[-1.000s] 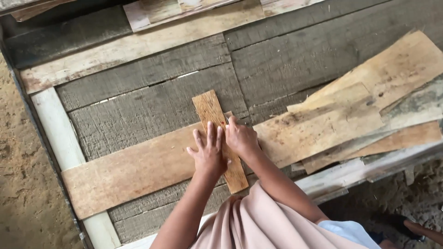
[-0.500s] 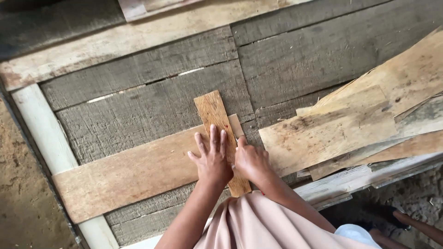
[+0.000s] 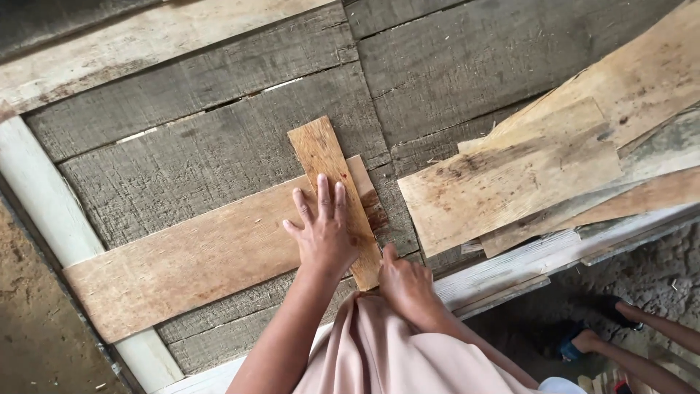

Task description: The person arranges wooden planks on a wooden workbench, using a red utility knife to mark and trim pieces. They repeatedly pick up, position, and adjust planks to fit together, occasionally using a smaller piece as a guide for alignment.

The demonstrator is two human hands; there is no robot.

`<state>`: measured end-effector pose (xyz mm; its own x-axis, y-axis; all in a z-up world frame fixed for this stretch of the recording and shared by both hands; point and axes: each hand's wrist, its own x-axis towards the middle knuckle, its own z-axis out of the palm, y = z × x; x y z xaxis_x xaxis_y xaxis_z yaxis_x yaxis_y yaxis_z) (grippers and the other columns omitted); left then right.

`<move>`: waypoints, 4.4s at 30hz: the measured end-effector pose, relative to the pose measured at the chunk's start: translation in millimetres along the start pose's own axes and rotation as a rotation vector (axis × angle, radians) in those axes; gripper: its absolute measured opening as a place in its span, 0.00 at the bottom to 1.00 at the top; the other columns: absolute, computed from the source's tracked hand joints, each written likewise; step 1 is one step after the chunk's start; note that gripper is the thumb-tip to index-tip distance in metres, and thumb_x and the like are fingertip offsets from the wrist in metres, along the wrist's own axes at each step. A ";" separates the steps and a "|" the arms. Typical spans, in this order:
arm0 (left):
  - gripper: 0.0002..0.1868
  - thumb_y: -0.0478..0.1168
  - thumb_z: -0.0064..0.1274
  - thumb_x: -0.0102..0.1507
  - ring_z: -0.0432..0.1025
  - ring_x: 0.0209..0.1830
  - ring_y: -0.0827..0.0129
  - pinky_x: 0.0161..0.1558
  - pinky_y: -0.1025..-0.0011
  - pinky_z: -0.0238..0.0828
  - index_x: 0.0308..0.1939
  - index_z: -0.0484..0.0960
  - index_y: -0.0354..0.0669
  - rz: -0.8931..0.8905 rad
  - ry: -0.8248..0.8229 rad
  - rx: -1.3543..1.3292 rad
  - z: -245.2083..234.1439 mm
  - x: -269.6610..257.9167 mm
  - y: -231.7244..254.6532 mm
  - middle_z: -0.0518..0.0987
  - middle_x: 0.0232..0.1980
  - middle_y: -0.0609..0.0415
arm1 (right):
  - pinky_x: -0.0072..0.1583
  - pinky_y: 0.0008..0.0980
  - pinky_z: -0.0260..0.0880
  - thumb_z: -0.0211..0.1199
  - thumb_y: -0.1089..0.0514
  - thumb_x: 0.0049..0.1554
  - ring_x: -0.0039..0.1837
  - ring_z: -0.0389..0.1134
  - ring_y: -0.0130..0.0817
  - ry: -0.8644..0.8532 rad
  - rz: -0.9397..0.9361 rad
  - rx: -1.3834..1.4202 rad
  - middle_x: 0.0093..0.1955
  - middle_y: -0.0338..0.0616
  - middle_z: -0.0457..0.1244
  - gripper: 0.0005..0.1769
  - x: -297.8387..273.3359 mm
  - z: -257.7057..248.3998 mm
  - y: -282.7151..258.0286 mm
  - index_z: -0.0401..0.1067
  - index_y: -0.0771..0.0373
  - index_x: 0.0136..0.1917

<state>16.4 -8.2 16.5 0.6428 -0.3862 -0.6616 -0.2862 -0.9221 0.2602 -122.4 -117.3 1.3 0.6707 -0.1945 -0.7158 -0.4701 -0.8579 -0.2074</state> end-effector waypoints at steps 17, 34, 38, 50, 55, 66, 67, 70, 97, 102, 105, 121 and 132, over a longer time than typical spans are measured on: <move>0.54 0.57 0.63 0.59 0.31 0.79 0.26 0.60 0.21 0.55 0.81 0.48 0.51 0.000 -0.035 0.116 2.9 4.9 -1.6 0.35 0.85 0.48 | 0.52 0.55 0.74 0.38 0.46 0.64 0.45 0.76 0.53 0.162 -0.060 -0.056 0.38 0.52 0.71 0.18 131.7 -44.3 -34.9 0.55 0.56 0.62; 0.57 0.53 0.66 0.55 0.30 0.78 0.25 0.59 0.19 0.52 0.81 0.48 0.51 -0.003 -0.006 0.092 8.7 4.1 -0.2 0.35 0.85 0.48 | 0.55 0.59 0.74 0.41 0.55 0.66 0.48 0.76 0.58 -0.075 0.026 0.009 0.38 0.59 0.71 0.18 35.3 -31.7 -22.6 0.59 0.67 0.63; 0.55 0.50 0.65 0.55 0.30 0.79 0.29 0.62 0.20 0.51 0.80 0.49 0.53 -0.030 0.012 0.069 6.5 4.3 2.3 0.36 0.85 0.49 | 0.53 0.60 0.74 0.43 0.55 0.66 0.46 0.76 0.57 -0.056 0.012 -0.037 0.36 0.59 0.70 0.17 14.3 -20.8 -14.1 0.59 0.68 0.63; 0.52 0.50 0.63 0.57 0.33 0.78 0.26 0.59 0.20 0.55 0.80 0.50 0.50 0.003 0.030 0.108 8.1 1.9 1.1 0.37 0.85 0.47 | 0.51 0.55 0.75 0.40 0.45 0.67 0.46 0.76 0.54 0.156 -0.016 -0.030 0.37 0.55 0.70 0.22 78.6 -43.7 -28.3 0.56 0.60 0.66; 0.54 0.53 0.63 0.57 0.31 0.78 0.25 0.59 0.20 0.54 0.81 0.48 0.51 -0.004 0.006 0.103 13.1 6.8 -2.8 0.34 0.85 0.49 | 0.53 0.55 0.75 0.39 0.49 0.65 0.46 0.76 0.55 0.198 -0.046 -0.029 0.40 0.56 0.71 0.18 124.4 -64.5 -52.1 0.57 0.59 0.63; 0.54 0.52 0.64 0.57 0.30 0.79 0.27 0.61 0.21 0.53 0.80 0.48 0.52 -0.013 -0.014 0.087 13.5 3.4 -1.6 0.32 0.85 0.49 | 0.55 0.54 0.75 0.43 0.48 0.64 0.48 0.76 0.54 0.120 -0.007 -0.138 0.38 0.50 0.71 0.17 103.2 -21.9 -25.0 0.58 0.60 0.61; 0.54 0.52 0.64 0.57 0.30 0.79 0.27 0.61 0.21 0.53 0.80 0.48 0.52 -0.009 -0.020 0.086 13.4 2.8 -0.8 0.32 0.85 0.49 | 0.55 0.54 0.75 0.43 0.48 0.64 0.48 0.76 0.54 0.116 -0.001 -0.138 0.38 0.50 0.71 0.17 93.6 -12.9 -20.4 0.58 0.60 0.61; 0.53 0.50 0.63 0.57 0.29 0.79 0.27 0.61 0.20 0.52 0.80 0.49 0.51 -0.010 0.007 0.098 11.6 4.0 -1.5 0.32 0.85 0.48 | 0.58 0.53 0.74 0.38 0.51 0.68 0.52 0.75 0.53 0.075 -0.007 -0.154 0.40 0.52 0.70 0.18 58.5 -3.7 -17.6 0.58 0.63 0.65; 0.29 0.41 0.53 0.60 0.62 0.69 0.47 0.66 0.57 0.67 0.68 0.76 0.53 -0.292 0.696 -0.237 102.8 -26.2 -130.3 0.67 0.73 0.48 | 0.58 0.66 0.73 0.71 0.45 0.53 0.71 0.57 0.69 0.430 -0.321 -0.030 0.77 0.65 0.45 0.45 21.3 -4.0 -52.8 0.54 0.52 0.77; 0.15 0.40 0.58 0.61 0.69 0.53 0.52 0.56 0.59 0.66 0.50 0.76 0.45 -0.449 0.941 -0.673 131.1 -51.8 -118.2 0.70 0.48 0.49 | 0.48 0.59 0.79 0.70 0.50 0.46 0.66 0.61 0.64 0.545 -0.210 0.010 0.69 0.61 0.51 0.45 17.8 -2.3 -19.4 0.60 0.58 0.75; 0.25 0.42 0.64 0.58 0.70 0.49 0.57 0.48 0.59 0.72 0.52 0.68 0.43 -0.693 0.922 -1.119 173.0 -42.3 -139.0 0.64 0.52 0.47 | 0.51 0.57 0.79 0.69 0.46 0.50 0.65 0.62 0.62 0.482 -0.248 -0.134 0.66 0.60 0.53 0.40 21.8 -3.1 6.1 0.61 0.56 0.73; 0.24 0.46 0.65 0.57 0.64 0.40 0.62 0.34 0.69 0.62 0.49 0.69 0.42 -0.899 0.898 -2.200 152.0 -28.9 -161.6 0.66 0.49 0.51 | 0.66 0.50 0.62 0.71 0.42 0.50 0.74 0.56 0.47 0.559 -0.599 -0.316 0.74 0.44 0.57 0.34 85.1 14.0 -20.1 0.68 0.42 0.69; 0.15 0.41 0.59 0.67 0.71 0.46 0.72 0.46 0.63 0.80 0.57 0.75 0.50 -0.388 1.410 -1.958 34.1 -82.0 -125.5 0.75 0.49 0.57 | 0.67 0.46 0.70 0.65 0.55 0.59 0.72 0.61 0.56 0.474 -0.493 0.662 0.74 0.63 0.55 0.38 55.9 -27.1 -46.0 0.55 0.62 0.78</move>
<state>-24.5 140.0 14.1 0.6029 0.7017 -0.3797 0.0730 0.4255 0.9020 -47.8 -101.6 -11.1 0.9748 -0.1801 -0.1318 -0.2040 -0.4794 -0.8536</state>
